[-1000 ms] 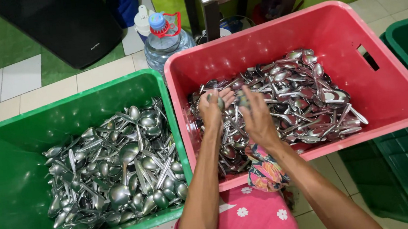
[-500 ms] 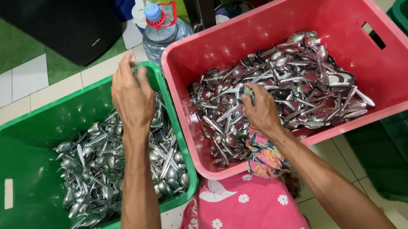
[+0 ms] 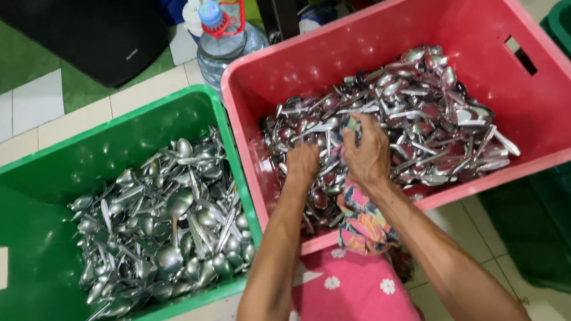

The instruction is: Wiping metal spoons with a cloth and transferring them from a pink bin to a green bin.

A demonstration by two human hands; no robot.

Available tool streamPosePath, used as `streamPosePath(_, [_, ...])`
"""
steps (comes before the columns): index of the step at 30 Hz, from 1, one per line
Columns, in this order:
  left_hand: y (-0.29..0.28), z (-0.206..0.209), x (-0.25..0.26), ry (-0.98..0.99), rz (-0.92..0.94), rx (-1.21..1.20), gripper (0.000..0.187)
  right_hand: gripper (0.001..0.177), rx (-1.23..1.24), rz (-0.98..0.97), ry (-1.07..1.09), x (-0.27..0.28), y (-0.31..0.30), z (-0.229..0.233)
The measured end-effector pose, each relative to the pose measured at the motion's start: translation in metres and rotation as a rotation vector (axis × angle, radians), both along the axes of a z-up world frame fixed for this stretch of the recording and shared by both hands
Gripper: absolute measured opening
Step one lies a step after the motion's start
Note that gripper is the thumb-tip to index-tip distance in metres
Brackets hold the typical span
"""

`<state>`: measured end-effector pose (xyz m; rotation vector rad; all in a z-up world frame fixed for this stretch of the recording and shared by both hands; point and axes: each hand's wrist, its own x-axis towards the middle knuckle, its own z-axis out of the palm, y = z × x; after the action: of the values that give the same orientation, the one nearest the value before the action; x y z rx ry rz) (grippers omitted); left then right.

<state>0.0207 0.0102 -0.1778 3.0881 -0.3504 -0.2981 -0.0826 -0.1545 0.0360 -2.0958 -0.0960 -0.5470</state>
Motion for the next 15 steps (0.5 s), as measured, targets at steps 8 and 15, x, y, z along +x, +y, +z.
streamPosePath(8, [-0.018,0.003,-0.013,0.147,0.056,-0.072,0.028,0.031,0.031,-0.001,0.114,-0.004,0.009,0.024])
streamPosePath(15, [-0.011,-0.011,-0.018,0.264,0.169,-0.152,0.026,0.033,0.125,0.001,0.193,-0.006,0.015,0.034])
